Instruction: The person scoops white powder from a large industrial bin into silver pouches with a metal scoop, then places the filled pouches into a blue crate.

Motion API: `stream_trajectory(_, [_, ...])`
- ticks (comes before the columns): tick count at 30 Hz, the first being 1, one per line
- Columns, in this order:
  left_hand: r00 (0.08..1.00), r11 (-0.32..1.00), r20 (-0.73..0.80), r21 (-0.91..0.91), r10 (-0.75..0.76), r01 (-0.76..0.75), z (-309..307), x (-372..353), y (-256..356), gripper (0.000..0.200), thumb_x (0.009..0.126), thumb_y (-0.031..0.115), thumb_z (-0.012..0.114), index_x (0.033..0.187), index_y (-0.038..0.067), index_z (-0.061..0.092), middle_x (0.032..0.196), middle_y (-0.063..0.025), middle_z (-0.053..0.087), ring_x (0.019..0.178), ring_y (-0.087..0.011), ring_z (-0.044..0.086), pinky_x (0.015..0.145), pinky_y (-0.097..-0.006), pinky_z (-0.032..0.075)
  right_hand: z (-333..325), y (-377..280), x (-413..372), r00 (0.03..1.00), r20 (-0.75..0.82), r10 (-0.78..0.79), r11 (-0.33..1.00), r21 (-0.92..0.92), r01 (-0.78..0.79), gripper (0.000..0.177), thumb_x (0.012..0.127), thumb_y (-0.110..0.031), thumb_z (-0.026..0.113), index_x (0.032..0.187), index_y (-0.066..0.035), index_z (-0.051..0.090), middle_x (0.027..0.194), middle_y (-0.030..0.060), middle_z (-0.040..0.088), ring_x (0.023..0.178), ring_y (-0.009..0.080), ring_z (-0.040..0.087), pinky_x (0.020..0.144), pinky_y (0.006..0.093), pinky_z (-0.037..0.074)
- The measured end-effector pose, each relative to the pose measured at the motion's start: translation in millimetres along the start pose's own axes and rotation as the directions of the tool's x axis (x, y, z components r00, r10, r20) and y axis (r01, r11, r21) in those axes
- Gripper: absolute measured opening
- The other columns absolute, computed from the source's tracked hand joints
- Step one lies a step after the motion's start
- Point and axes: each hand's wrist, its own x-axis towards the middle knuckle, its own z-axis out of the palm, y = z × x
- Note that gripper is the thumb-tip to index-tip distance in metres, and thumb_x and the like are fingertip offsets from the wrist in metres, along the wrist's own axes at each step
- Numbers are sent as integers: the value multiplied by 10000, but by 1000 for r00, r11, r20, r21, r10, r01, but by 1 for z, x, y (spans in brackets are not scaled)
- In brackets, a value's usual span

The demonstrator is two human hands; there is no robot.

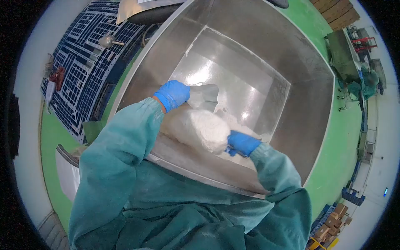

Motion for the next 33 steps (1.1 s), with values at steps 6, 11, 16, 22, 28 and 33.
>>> stream_trajectory(6, [999, 999, -17, 15, 30, -29, 10, 3, 1, 173, 739, 153, 573, 814, 55, 694, 772, -151, 666, 723, -343, 657, 664, -440, 527, -15, -99, -30, 884, -329, -331, 611, -789, -65, 244, 858, -164, 470, 1063, -53, 546, 742, 117, 604, 577, 189, 571, 494, 303, 449])
stream_trajectory(11, [1000, 999, -24, -37, -13, 12, 6, 1, -2, 161, 740, 157, 576, 787, 58, 695, 805, -158, 667, 755, -342, 655, 671, -435, 526, 23, -147, -11, 821, -387, -420, 74, -916, -394, 531, 821, -144, 522, 1328, -277, 439, 828, 68, 634, 728, 236, 613, 702, 396, 480])
stream_trajectory(16, [989, 993, -129, -97, -77, 65, 17, 2, -5, 276, 726, 138, 606, 977, 30, 644, 906, -152, 643, 845, -314, 623, 759, -406, 510, -47, -70, 7, 379, -278, -882, 86, -888, -452, 723, 758, -61, 542, 1398, -325, 336, 782, 44, 587, 792, 226, 594, 872, 461, 373])
stream_trajectory(22, [980, 989, -176, -132, -91, 68, 25, 3, -6, 401, 704, 128, 645, 1089, 32, 591, 1003, -126, 610, 920, -294, 586, 808, -386, 491, -70, 129, 130, 520, -829, -204, 832, -427, -353, 599, 883, -125, 429, 1439, -261, 254, 1283, 170, 512, 1174, 373, 482, 992, 551, 250])
stream_trajectory(28, [994, 991, -65, -106, -89, 82, 13, 2, -7, 497, 700, 154, 666, 1165, 17, 555, 1027, -113, 607, 931, -306, 579, 826, -378, 487, 28, 195, 169, 947, -253, -198, 793, -609, 3, 665, 764, -137, 533, 1384, -201, 301, 931, 225, 625, 856, 357, 626, 781, 448, 474])
stream_trajectory(33, [989, 982, -82, -152, -125, 111, 8, -1, -5, 424, 709, 155, 654, 1110, 34, 586, 1032, -105, 609, 928, -296, 582, 815, -387, 487, -20, 140, 115, 974, 118, 191, 980, -79, -183, 308, 810, -147, 543, 1106, -62, 538, 783, 50, 571, 707, 135, 548, 643, 291, 473])
